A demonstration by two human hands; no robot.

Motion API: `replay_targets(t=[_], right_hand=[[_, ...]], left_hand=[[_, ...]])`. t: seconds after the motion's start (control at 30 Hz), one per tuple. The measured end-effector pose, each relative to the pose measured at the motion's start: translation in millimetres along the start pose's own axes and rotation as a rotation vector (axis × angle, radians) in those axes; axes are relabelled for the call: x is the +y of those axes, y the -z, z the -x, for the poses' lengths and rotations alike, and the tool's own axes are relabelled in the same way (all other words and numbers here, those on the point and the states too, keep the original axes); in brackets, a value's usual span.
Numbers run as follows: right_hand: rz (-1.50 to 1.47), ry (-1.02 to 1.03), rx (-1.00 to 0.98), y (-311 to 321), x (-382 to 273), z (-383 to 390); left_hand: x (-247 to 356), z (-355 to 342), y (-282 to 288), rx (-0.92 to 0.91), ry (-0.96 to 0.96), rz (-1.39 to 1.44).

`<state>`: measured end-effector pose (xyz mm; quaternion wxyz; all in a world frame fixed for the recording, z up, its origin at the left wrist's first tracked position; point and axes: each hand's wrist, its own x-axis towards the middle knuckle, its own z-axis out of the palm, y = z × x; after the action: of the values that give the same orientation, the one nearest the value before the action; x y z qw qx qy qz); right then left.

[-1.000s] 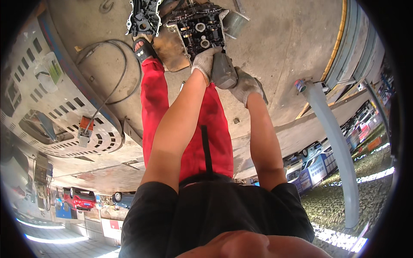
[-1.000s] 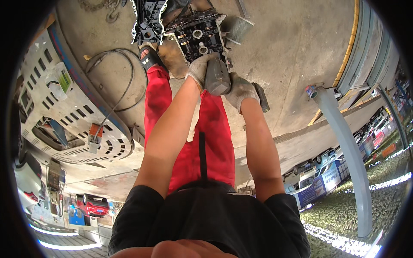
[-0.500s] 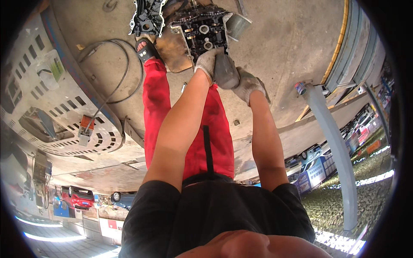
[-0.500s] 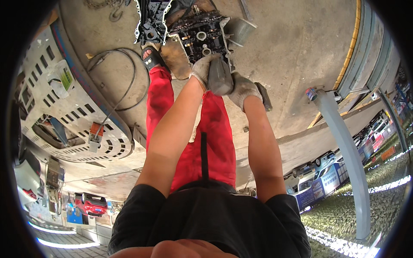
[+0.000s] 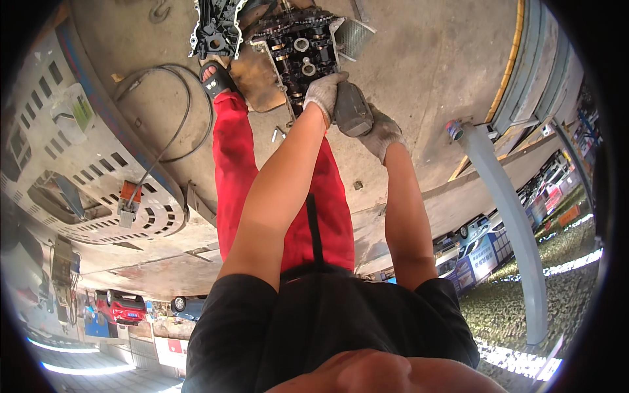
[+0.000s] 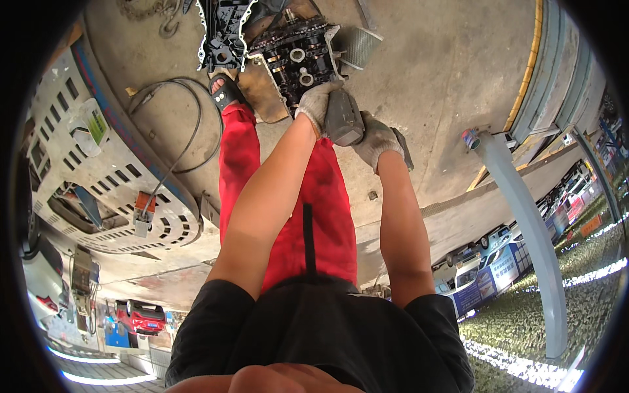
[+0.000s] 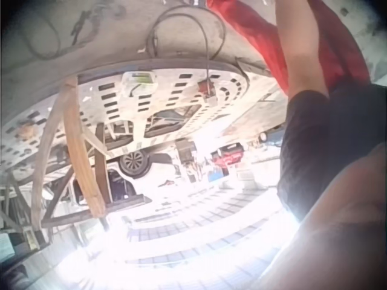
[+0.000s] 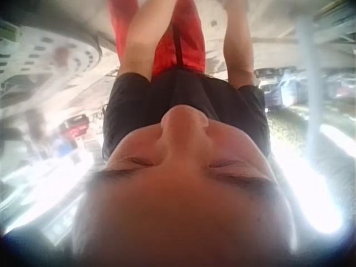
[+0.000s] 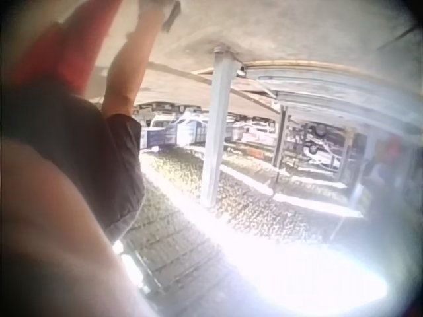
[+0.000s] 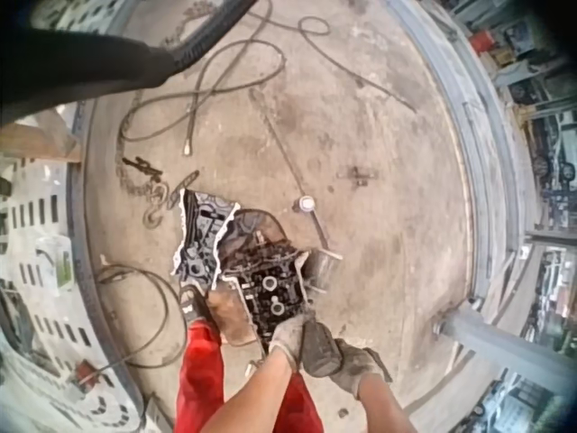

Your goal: The person disassembles a car engine cylinder head, using a power drill to remove bolts and separating the head cover. They handle the timing chain and various engine components on the floor.

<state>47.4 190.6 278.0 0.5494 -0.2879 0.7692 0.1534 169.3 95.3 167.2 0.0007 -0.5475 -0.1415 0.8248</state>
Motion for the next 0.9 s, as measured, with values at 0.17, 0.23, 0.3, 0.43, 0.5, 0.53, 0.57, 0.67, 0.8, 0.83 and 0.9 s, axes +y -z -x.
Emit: replay_targets(t=[0.17, 0.23, 0.3, 0.43, 0.5, 0.53, 0.57, 0.67, 0.8, 0.83, 0.9], right_hand=[[-0.083, 0.061, -0.013, 3, 6, -7], [-0.001, 0.022, -0.04, 10, 0, -6], [0.046, 0.034, -0.008, 6, 7, -15], [0.036, 0.045, -0.036, 5, 19, -22], [0.009, 0.025, -0.032, 4, 15, -23], [0.054, -0.009, -0.044, 9, 16, -24], [0.105, -0.033, -0.064, 31, -12, -11], [0.155, -0.064, -0.049, 54, -48, 25], [0.123, 0.069, 0.02, 37, -29, 0], [0.119, 0.071, 0.01, 37, -38, 4], [0.104, 0.035, -0.005, 53, -76, 12]], left_hand=[[-2, -10, -2, -0.004, -0.023, 0.076], [-1, -10, 0, -0.001, -0.009, 0.063], [1, -11, 2, -0.05, -0.003, 0.1], [5, -4, -7, 0.051, 0.022, 0.054], [2, -10, -2, 0.012, 0.014, 0.061], [0, -12, 1, -0.008, 0.01, 0.065], [-3, -19, 8, -0.017, -0.01, 0.086], [-13, -22, 13, -0.059, -0.046, 0.131], [21, 21, -7, -0.048, -0.094, 0.126], [28, 36, -7, -0.013, -0.09, 0.126], [38, 16, 7, -0.088, -0.077, 0.164]])
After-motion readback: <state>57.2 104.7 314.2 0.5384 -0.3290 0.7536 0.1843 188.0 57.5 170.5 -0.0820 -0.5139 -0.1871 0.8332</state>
